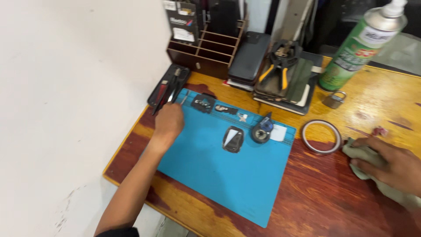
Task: The person wipes a wooden workbench and a blue cutting mat using a green cloth. They move tools and small parts aside, spray the mat with a contact cleaner, and wipe it clean. The person handles pliers, a tape roll, a padlock, and a small electronic component during the cleaning process.
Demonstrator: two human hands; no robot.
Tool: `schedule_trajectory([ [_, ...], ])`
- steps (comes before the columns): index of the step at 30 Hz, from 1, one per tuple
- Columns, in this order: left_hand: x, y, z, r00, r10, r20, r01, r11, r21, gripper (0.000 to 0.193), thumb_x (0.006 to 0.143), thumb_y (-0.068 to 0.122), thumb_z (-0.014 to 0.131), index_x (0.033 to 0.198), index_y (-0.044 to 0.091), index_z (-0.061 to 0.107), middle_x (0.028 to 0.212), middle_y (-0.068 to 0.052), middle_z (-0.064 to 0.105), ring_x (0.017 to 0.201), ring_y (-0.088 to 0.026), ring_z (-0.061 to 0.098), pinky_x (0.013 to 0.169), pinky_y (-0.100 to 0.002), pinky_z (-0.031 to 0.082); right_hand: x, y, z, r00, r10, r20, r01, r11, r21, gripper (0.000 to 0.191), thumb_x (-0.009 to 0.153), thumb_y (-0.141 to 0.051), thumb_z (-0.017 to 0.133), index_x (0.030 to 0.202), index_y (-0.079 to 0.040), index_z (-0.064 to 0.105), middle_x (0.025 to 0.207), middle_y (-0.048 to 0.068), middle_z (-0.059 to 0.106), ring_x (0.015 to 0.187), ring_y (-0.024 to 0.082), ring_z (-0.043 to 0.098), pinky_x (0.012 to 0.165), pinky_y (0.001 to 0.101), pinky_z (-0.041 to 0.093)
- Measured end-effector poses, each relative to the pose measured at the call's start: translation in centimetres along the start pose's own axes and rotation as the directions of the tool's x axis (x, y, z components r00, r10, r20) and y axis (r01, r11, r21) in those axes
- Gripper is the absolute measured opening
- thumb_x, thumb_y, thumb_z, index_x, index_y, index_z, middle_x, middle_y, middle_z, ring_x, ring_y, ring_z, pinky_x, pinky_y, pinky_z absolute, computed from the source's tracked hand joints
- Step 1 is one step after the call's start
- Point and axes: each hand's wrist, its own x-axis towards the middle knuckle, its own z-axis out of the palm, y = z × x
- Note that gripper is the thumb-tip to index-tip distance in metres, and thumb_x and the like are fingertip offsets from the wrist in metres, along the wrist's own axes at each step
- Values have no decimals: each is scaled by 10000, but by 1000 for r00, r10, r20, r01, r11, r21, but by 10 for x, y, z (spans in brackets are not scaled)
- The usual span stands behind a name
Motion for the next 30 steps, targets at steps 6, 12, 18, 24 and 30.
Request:
schedule_trajectory([
  [6,2,2,-9,999,-20,45,15,993,114,155,871,43,610,918,-65,712,1009,-280,684,891,-457,716,750,-506,606,-22,-48,-39,984,93,154,-100,994,41,509,853,-450,766,1310,-325,582,1223,32,748,1056,281,756,964,406,591],
  [12,-11,77,-57,903,404,-145,-420,902,-101,129,906,54,618,995,-36,641,1011,-204,628,907,-400,653,698,-500,565,-29,-67,-51,985,36,170,-54,993,107,486,873,-438,734,1322,-294,615,1164,66,760,1015,270,744,913,402,580],
  [18,-24,202,-95,318,842,-436,-947,261,-188,189,959,51,670,1136,23,609,1144,-110,640,1112,-303,635,975,-434,563,-58,-53,-84,941,59,334,-171,933,316,385,898,-405,715,1247,-257,778,933,47,815,835,201,752,732,364,645],
  [24,-58,259,-127,-47,670,-740,-904,-344,-254,201,1037,99,665,1214,16,712,1265,-133,682,1131,-250,676,964,-394,605,-79,-43,-109,934,128,333,-216,946,243,354,910,-380,747,1233,-237,783,871,63,751,749,190,713,674,353,627],
  [30,-76,265,-128,-45,608,-792,-661,-613,-433,87,987,-55,676,1043,-85,736,1197,-198,701,1055,-326,738,983,-408,675,-80,-48,-109,954,136,266,-215,932,292,389,876,-402,752,1231,-248,786,937,34,793,848,169,734,752,324,617],
])
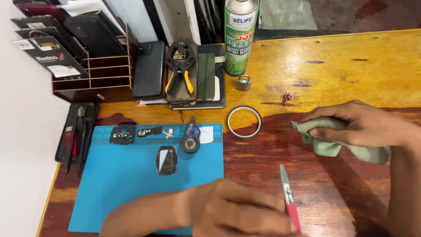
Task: The person wipes a wooden workbench and a blue cutting mat using a green cloth. They move tools and small parts aside, spray the mat with a contact cleaner, and wipe it clean. The person handles pliers, a tape roll, a padlock, and a small electronic component during the cleaning process.
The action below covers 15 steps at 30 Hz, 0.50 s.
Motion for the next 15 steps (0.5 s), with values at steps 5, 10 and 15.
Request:
schedule_trajectory([
  [5,-14,2,0,995,-61,80,64,997,-33,99,1003,-131,659,1083,-115,715,1219,-169,682,1096,-380,751,1055,-393,650,1,-2,2,998,-67,1,67,997,-45,422,845,-442,762,1243,-303,765,971,-8,800,878,146,731,781,303,614],
  [10,-10,-3,5,997,14,72,-19,998,68,119,1012,-155,704,1112,-94,722,1226,-152,678,1148,-345,717,1073,-391,608,2,-3,1,1000,3,14,-2,995,-98,412,858,-443,774,1244,-300,777,918,21,798,813,177,737,720,331,615],
  [15,-6,-23,-4,993,70,95,-106,877,469,178,1001,7,667,1172,29,712,1216,-80,664,1128,-251,623,959,-409,600,4,0,1,1000,-7,13,9,988,-154,421,885,-467,719,1279,-316,720,888,30,784,741,189,727,655,359,614],
])
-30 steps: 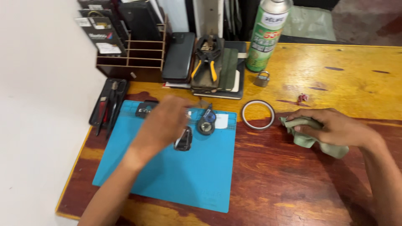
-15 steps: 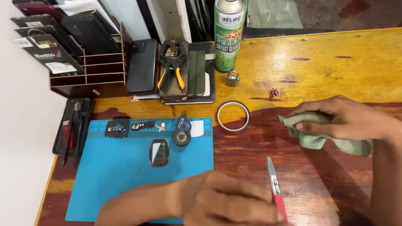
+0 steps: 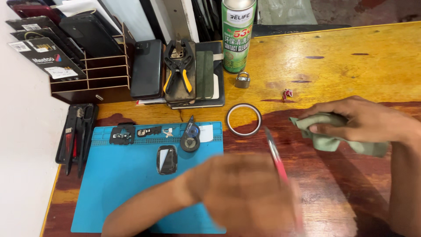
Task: The person wipes a wooden workbench and a blue cutting mat using a green cloth. They move tools and small parts aside, spray the mat with a contact cleaner, and wipe it clean. The person handles pliers, a tape roll, a padlock, and a small electronic component during the cleaning process.
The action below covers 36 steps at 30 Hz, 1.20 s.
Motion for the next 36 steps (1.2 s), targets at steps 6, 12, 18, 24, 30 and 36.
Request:
schedule_trajectory([
  [6,-19,-33,27,553,-794,254,828,559,-55,226,1021,85,586,1229,8,630,1024,-142,669,954,-339,657,872,-410,510,25,-1,19,992,-26,-125,22,999,-34,565,947,-431,593,1496,-322,517,949,80,803,659,267,766,708,420,625],
  [12,-55,-58,51,-3,-822,569,999,25,41,237,959,193,596,1084,32,718,761,-207,733,719,-348,734,707,-431,560,62,-29,80,724,-489,-485,414,872,-261,376,925,-205,615,1279,-81,632,1071,222,736,786,399,734,675,496,601],
  [18,-94,-66,78,133,-816,563,987,160,-1,202,919,144,619,1043,26,727,923,-155,783,888,-297,762,779,-412,573,28,-37,107,929,-367,-51,363,928,-85,332,986,-158,551,1300,-147,658,1032,171,737,754,330,739,688,459,623],
  [24,-113,-71,86,95,-796,597,990,138,26,208,876,131,625,1027,38,734,940,-145,783,900,-279,766,794,-395,583,-10,-27,94,584,-788,197,750,616,240,342,944,-185,653,1262,-139,771,1213,131,779,1018,306,755,852,452,592],
  [30,-116,-73,86,35,-792,609,989,117,95,220,864,145,640,1032,29,721,848,-147,774,799,-281,759,750,-399,574,42,-28,56,862,-287,-419,339,939,53,393,954,-246,608,1324,-121,649,1094,165,755,919,322,761,838,437,601],
  [36,-118,-76,87,24,-798,602,992,93,85,230,859,149,641,1012,3,732,849,-152,781,791,-267,764,750,-397,577,63,-50,100,714,-529,-459,486,846,-219,345,921,-152,630,1220,19,654,1142,231,685,879,421,711,797,478,602],
])
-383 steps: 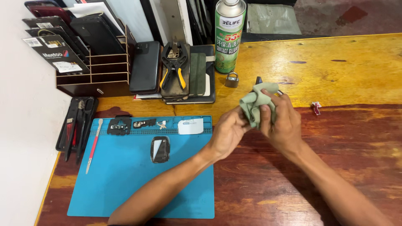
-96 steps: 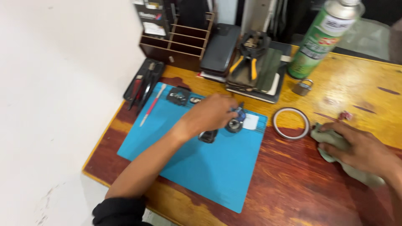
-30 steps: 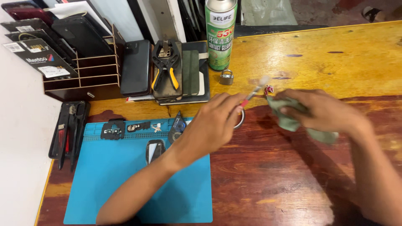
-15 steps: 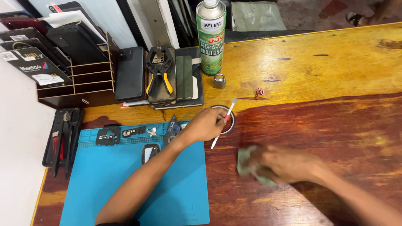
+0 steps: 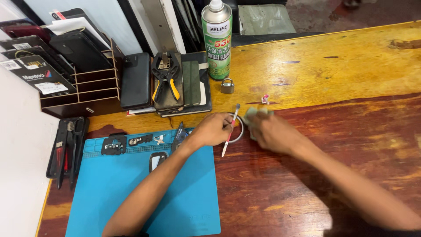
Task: The person wipes a wooden workbench and a blue cutting mat using a green cloth. They move tools and small parts aside, spray the mat with a contact cleaner, and wipe it clean. The person handles pliers, a tape roll, a padlock, and a small electronic component during the cleaning process.
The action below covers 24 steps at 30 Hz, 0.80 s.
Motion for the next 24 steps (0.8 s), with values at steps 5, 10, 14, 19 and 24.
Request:
schedule_trajectory([
  [5,-2,2,7,998,62,-27,-61,998,20,237,873,168,656,1019,-1,737,870,-163,772,789,-285,762,737,-397,585,-38,-34,-7,846,193,496,-199,979,-42,387,1025,-180,521,1394,-86,590,1308,164,601,766,308,726,682,405,605],
  [10,-3,4,8,1000,21,-21,-20,1000,17,246,850,168,643,997,-4,740,824,-178,772,753,-297,764,716,-402,588,-64,-46,-41,763,-345,546,143,915,378,351,938,-154,656,1267,-185,775,1304,104,698,1068,290,710,835,412,571],
  [14,-2,4,9,999,2,-43,-3,1000,-25,257,830,157,635,1008,-2,732,857,-171,776,761,-303,764,711,-406,586,-54,-23,-77,826,-161,540,-57,929,365,434,903,-156,649,1330,-195,722,1389,67,706,1118,244,726,914,436,537],
  [19,1,-1,16,978,46,-202,-51,998,-20,247,891,129,614,1052,-40,698,869,-222,751,804,-340,758,766,-429,583,-26,21,-84,888,446,114,-427,891,-155,386,1025,-271,559,1395,-180,615,1211,136,714,1002,340,737,917,454,586],
  [24,2,-5,14,932,203,-302,-204,979,26,215,925,120,647,1058,-38,707,954,-244,768,888,-376,757,807,-432,597,-18,30,-33,978,204,-33,-206,955,-213,345,997,-157,544,1308,-31,623,1131,255,681,810,389,722,721,457,618],
])
